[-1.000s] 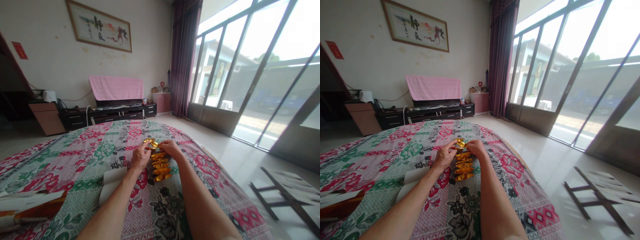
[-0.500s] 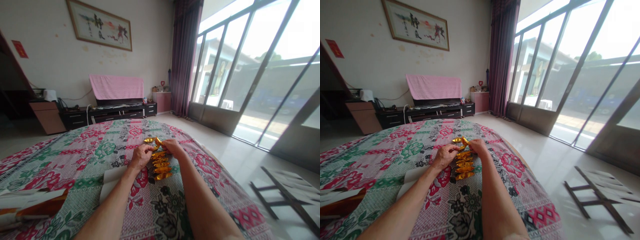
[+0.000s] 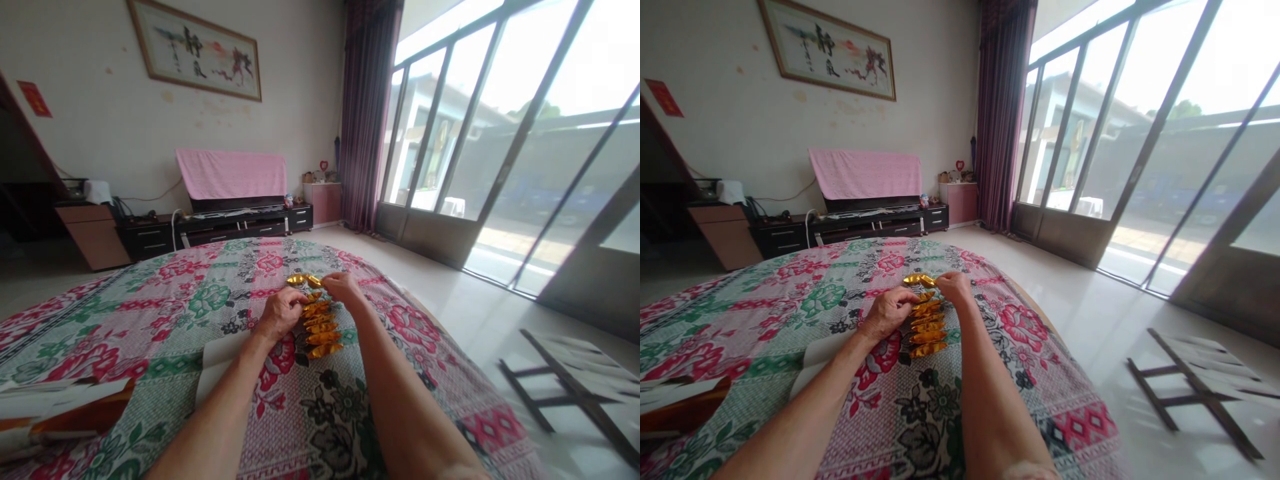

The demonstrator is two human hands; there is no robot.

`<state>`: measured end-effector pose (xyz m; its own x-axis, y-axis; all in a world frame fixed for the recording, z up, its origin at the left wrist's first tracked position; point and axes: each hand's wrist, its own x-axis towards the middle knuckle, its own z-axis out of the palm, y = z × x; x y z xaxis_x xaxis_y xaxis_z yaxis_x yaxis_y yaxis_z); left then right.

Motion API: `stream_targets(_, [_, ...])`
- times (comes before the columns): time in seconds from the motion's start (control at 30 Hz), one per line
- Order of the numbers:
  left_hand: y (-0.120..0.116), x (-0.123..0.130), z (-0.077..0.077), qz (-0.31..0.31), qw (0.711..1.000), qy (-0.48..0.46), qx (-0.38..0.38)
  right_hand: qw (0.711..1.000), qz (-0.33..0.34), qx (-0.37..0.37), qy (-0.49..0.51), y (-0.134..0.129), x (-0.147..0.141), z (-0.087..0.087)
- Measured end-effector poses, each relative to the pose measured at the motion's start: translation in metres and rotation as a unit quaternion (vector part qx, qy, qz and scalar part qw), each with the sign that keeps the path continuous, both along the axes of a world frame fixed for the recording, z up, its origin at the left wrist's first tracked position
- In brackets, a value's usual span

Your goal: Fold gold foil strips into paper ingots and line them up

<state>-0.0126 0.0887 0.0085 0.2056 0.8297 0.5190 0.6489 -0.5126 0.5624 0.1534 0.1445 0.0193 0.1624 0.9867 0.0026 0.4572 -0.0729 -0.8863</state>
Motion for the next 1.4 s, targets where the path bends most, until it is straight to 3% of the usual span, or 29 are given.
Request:
stream_targets(0.23, [-0.002, 0.0, 0.003, -0.018, 1.0, 0.015, 0.001, 0.995, 0.011, 0.034, -0.096, 0.0, -0.001, 0.0])
stream_targets(0.37, [0.0, -0.001, 0.001, -0.018, 1.0, 0.016, 0.0, 0.977, 0.022, 0.06, -0.202, -0.005, -0.004, 0.005])
stream_targets(0.53, [0.003, -0.002, -0.002, -0.021, 1.0, 0.02, 0.0, 0.962, 0.04, 0.068, -0.262, -0.008, -0.007, 0.009])
stream_targets(1.4, [0.006, -0.005, -0.007, -0.027, 1.0, 0.0, 0.001, 0.947, 0.051, 0.049, -0.314, -0.013, -0.008, 0.013])
